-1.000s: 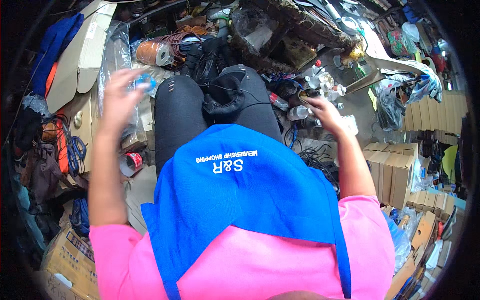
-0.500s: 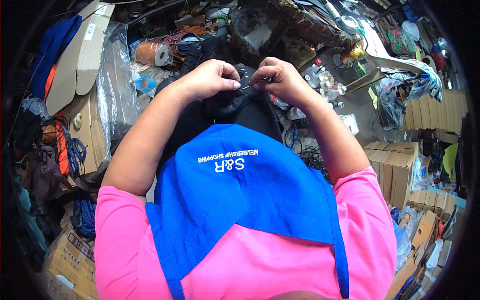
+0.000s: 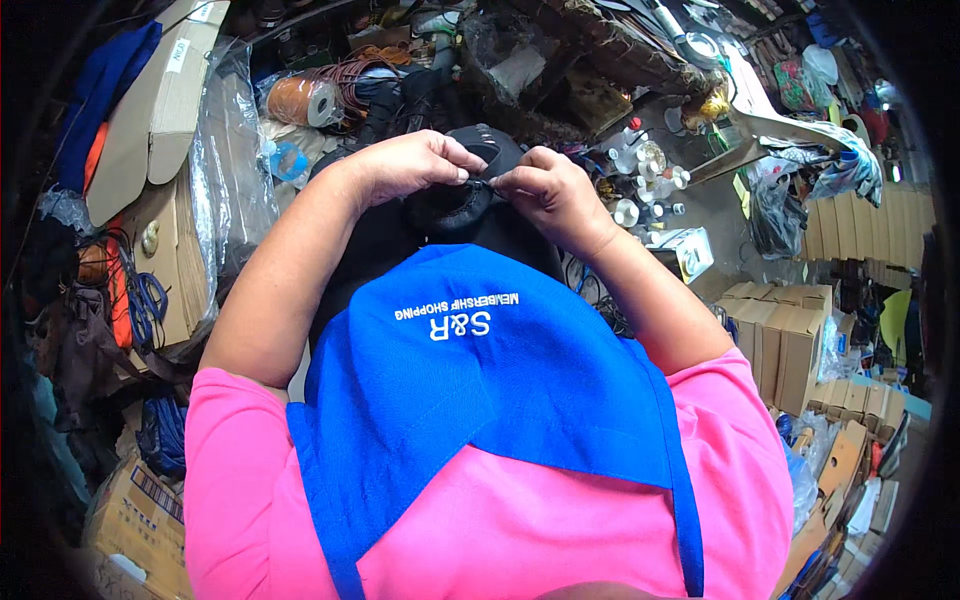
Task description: Threading laces or cords through the eyelets of a black shoe upper part.
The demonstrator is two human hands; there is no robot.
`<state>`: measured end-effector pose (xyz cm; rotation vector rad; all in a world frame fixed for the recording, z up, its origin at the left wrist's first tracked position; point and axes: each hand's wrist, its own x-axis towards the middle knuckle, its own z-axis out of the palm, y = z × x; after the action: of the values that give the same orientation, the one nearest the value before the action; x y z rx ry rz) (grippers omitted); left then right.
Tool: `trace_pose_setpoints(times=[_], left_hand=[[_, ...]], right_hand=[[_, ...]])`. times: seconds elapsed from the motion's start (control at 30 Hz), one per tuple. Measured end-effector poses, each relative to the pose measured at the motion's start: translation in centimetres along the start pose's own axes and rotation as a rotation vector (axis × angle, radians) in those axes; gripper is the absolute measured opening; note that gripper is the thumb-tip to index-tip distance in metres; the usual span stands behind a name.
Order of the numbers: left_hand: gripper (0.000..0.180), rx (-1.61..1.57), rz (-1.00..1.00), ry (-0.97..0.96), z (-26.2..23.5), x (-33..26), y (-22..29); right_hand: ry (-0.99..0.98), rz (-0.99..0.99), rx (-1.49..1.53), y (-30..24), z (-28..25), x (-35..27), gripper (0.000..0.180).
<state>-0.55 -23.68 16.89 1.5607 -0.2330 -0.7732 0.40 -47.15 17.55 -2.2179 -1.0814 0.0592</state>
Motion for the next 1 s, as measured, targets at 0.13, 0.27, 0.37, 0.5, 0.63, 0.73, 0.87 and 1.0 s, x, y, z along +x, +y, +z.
trace_pose_setpoints(times=[0.13,0.27,0.37,0.5,0.63,0.73,0.87,1.0], left_hand=[[0.041,0.077,0.016,-0.016,-0.1,0.4,-0.5],[0.041,0.104,0.01,-0.047,0.1,0.3,0.3],[0.038,0.22,0.05,-0.133,-0.1,0.1,1.0],[0.036,0.321,0.07,0.004,-0.5,0.9,0.2],[0.025,0.38,0.078,0.188,-1.3,1.0,-0.2],[0.018,0.339,0.119,0.221,-1.2,1.3,-1.1],[0.021,0.422,0.196,0.366,-0.6,1.3,-1.4],[0.033,0.765,0.305,0.786,1.7,-1.9,-1.6]], right_hand=[[-0.128,-0.131,-0.258,-1.5,-1.0,0.7,0.015],[-0.323,-0.199,-0.466,-3.9,-2.5,2.6,0.013],[-0.442,-0.173,-0.374,-3.0,-2.5,4.5,0.007],[-0.606,-0.03,-0.166,-0.5,-2.1,6.0,0.013],[-0.636,0.171,0.066,1.0,-2.2,5.9,0.019],[-0.621,0.158,0.124,1.2,-2.1,5.9,0.016],[-0.545,0.293,0.222,0.7,-1.4,5.5,0.017],[-0.259,0.497,0.719,1.9,-1.3,3.4,0.018]])
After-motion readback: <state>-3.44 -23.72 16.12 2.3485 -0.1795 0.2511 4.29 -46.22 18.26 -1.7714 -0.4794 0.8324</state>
